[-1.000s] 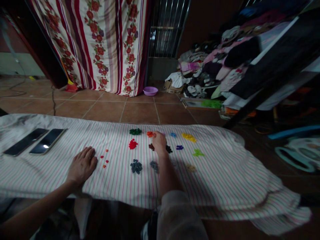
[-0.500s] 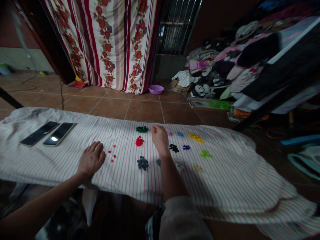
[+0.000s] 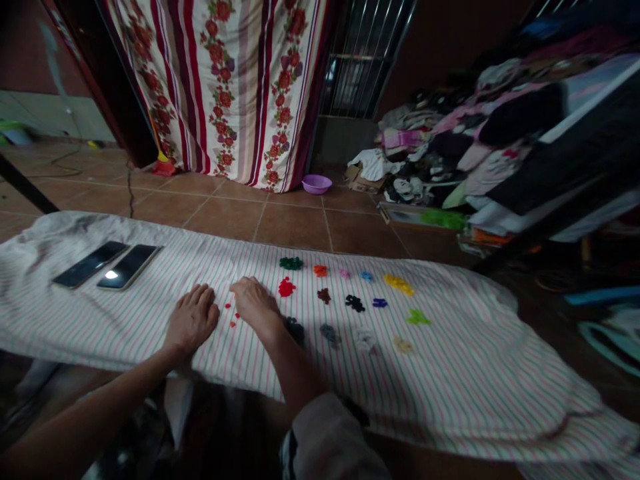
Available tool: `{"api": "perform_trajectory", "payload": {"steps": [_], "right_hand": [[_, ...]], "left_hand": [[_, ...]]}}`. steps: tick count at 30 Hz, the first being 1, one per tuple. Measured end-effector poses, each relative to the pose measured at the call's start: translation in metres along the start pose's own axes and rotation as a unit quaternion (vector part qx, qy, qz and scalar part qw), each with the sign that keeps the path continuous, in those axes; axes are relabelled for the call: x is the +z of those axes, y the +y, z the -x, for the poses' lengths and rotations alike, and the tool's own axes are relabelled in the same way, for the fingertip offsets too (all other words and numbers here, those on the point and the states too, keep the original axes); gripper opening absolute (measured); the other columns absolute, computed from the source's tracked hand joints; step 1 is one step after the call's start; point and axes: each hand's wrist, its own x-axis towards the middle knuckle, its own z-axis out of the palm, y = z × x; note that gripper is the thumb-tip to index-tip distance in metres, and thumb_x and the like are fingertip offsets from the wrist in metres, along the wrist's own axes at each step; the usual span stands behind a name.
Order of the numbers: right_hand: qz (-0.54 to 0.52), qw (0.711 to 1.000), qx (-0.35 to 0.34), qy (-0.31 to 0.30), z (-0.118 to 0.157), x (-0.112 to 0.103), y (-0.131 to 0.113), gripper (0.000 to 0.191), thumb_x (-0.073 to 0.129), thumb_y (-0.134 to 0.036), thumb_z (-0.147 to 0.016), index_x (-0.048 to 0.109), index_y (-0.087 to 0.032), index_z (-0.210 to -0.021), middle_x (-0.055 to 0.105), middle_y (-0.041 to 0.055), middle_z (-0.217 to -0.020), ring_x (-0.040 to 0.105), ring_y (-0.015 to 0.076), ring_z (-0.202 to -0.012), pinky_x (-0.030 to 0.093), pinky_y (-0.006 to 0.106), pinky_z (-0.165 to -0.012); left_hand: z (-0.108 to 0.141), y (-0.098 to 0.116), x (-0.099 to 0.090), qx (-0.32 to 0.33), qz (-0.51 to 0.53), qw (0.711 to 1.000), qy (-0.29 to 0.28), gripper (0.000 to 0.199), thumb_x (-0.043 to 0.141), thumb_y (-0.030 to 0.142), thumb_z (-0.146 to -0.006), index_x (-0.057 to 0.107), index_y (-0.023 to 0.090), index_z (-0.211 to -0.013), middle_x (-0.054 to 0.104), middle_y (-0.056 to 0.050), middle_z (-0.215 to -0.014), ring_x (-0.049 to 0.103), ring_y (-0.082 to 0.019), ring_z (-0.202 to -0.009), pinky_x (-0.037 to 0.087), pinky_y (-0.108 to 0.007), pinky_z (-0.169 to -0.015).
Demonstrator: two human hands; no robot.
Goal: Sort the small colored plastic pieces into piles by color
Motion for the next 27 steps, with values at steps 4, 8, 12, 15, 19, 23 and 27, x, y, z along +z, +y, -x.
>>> {"api": "perform_trajectory", "payload": {"steps": [4,8,12,15,19,23,27], "right_hand": [[0.044,0.998,0.019,-0.033,-0.004,0.0,-0.001,0.029,0.044,-0.01,-0.091,0.069,-0.02,-0.101,0.066,0.0069,-0.104,0.056,0.0171,-0.103,0.039,0.027,-0.095],[0.055,0.997,0.032,-0.05,-0.005,0.0,-0.003,0.026,0.045,-0.012,-0.091,0.069,-0.02,-0.098,0.066,0.0072,-0.101,0.056,0.0169,-0.102,0.039,0.027,-0.094],[0.052,0.997,0.047,-0.035,-0.005,0.0,-0.001,0.027,0.042,-0.014,-0.093,0.068,-0.02,-0.097,0.065,0.0072,-0.099,0.057,0.0171,-0.101,0.04,0.027,-0.09],[0.017,0.997,0.07,-0.012,-0.006,-0.002,0.004,0.026,0.043,-0.018,-0.094,0.067,-0.022,-0.101,0.065,0.0061,-0.102,0.058,0.0162,-0.1,0.041,0.025,-0.088],[-0.038,0.994,0.089,0.042,-0.007,-0.01,0.016,0.024,0.046,-0.016,-0.091,0.067,-0.02,-0.101,0.066,0.007,-0.104,0.061,0.0158,-0.097,0.042,0.024,-0.086],[-0.083,0.985,0.096,0.121,-0.006,-0.02,0.038,0.026,0.048,-0.007,-0.083,0.069,-0.018,-0.092,0.069,0.0066,-0.095,0.062,0.0159,-0.091,0.045,0.024,-0.083],[-0.129,0.959,0.144,0.209,-0.004,-0.032,0.069,0.026,0.05,-0.005,-0.076,0.07,-0.019,-0.086,0.071,0.0047,-0.089,0.064,0.0158,-0.085,0.048,0.026,-0.08]], "left_hand": [[0.0,0.0,0.0,0.002,-0.002,1.0,0.001,0.039,0.039,0.027,-0.088,0.056,0.01,-0.119,0.058,-0.017,-0.132,0.047,-0.032,-0.129,0.038,-0.044,-0.105],[0.0,0.0,0.001,-0.001,0.004,1.0,0.003,0.039,0.039,0.028,-0.088,0.056,0.01,-0.119,0.058,-0.017,-0.131,0.048,-0.032,-0.13,0.038,-0.044,-0.105],[0.0,-0.001,0.003,0.006,0.007,1.0,0.009,0.041,0.039,0.029,-0.088,0.056,0.008,-0.119,0.059,-0.019,-0.131,0.048,-0.032,-0.129,0.039,-0.045,-0.104],[0.001,-0.002,0.003,0.008,0.003,1.0,0.01,0.041,0.039,0.029,-0.088,0.056,0.009,-0.119,0.059,-0.019,-0.13,0.049,-0.032,-0.128,0.039,-0.045,-0.104],[0.001,-0.002,0.003,0.012,0.001,1.0,0.011,0.04,0.038,0.029,-0.088,0.057,0.01,-0.118,0.059,-0.018,-0.13,0.049,-0.032,-0.128,0.04,-0.045,-0.104],[0.001,-0.002,0.003,0.012,0.002,1.0,0.011,0.04,0.038,0.028,-0.088,0.057,0.009,-0.118,0.059,-0.018,-0.13,0.048,-0.032,-0.128,0.04,-0.046,-0.104],[0.001,-0.003,0.003,0.014,0.0,1.0,0.006,0.041,0.038,0.029,-0.089,0.058,0.008,-0.118,0.059,-0.019,-0.131,0.048,-0.032,-0.129,0.04,-0.046,-0.104]]}}
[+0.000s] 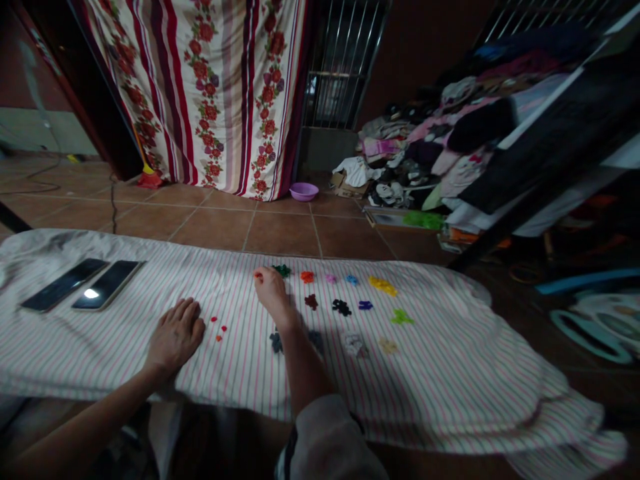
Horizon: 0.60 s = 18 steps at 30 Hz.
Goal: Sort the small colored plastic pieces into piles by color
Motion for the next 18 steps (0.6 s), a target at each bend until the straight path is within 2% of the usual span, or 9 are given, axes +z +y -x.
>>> {"api": "perform_trajectory", "payload": {"steps": [7,12,18], "right_hand": [[-0.071,0.982,0.125,0.121,-0.009,-0.036,0.053,0.02,0.053,-0.013,-0.073,0.068,-0.021,-0.084,0.072,0.0025,-0.085,0.067,0.0164,-0.082,0.052,0.028,-0.08],[-0.132,0.96,0.19,0.156,-0.003,-0.055,0.086,0.019,0.054,-0.021,-0.072,0.066,-0.02,-0.087,0.072,0.0033,-0.084,0.068,0.017,-0.076,0.053,0.029,-0.073],[-0.16,0.944,0.203,0.206,0.003,-0.067,0.11,0.021,0.056,-0.026,-0.069,0.066,-0.018,-0.086,0.072,0.0045,-0.083,0.068,0.018,-0.081,0.052,0.03,-0.078]], "left_hand": [[0.0,-0.002,0.001,0.001,-0.007,1.0,-0.012,0.043,0.036,0.03,-0.09,0.057,0.008,-0.119,0.058,-0.018,-0.131,0.047,-0.032,-0.13,0.039,-0.045,-0.105],[0.0,-0.001,-0.001,0.002,-0.006,1.0,-0.016,0.043,0.035,0.03,-0.09,0.057,0.007,-0.12,0.058,-0.019,-0.132,0.046,-0.032,-0.131,0.039,-0.045,-0.105],[0.0,0.0,-0.003,0.002,0.002,1.0,-0.016,0.043,0.034,0.03,-0.09,0.056,0.008,-0.119,0.058,-0.019,-0.132,0.046,-0.032,-0.13,0.039,-0.046,-0.105]]}}
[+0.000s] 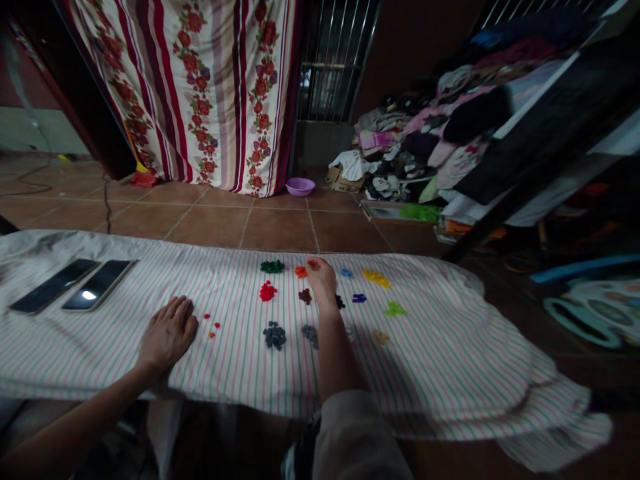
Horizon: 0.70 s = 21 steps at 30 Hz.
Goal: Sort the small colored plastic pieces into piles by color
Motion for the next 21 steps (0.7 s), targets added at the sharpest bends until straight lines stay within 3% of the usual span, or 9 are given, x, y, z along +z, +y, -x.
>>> {"api": "perform_trajectory", "payload": {"steps": [8,21], "right_hand": [[-0.008,1.0,-0.005,0.022,-0.003,-0.018,0.008,0.023,0.057,-0.031,-0.069,0.066,-0.017,-0.085,0.071,0.0061,-0.083,0.066,0.0197,-0.083,0.051,0.03,-0.078],[-0.01,0.999,0.029,0.034,-0.008,-0.04,0.017,0.025,0.057,-0.032,-0.067,0.066,-0.018,-0.086,0.071,0.004,-0.081,0.065,0.0172,-0.075,0.052,0.029,-0.071]], "left_hand": [[0.001,-0.002,0.004,0.001,-0.003,1.0,0.018,0.039,0.035,0.032,-0.089,0.057,0.014,-0.116,0.06,-0.016,-0.128,0.048,-0.03,-0.129,0.04,-0.045,-0.105],[0.002,-0.007,0.007,0.027,-0.004,0.999,0.02,0.041,0.033,0.032,-0.089,0.056,0.01,-0.116,0.059,-0.02,-0.127,0.049,-0.033,-0.127,0.042,-0.048,-0.102]]}}
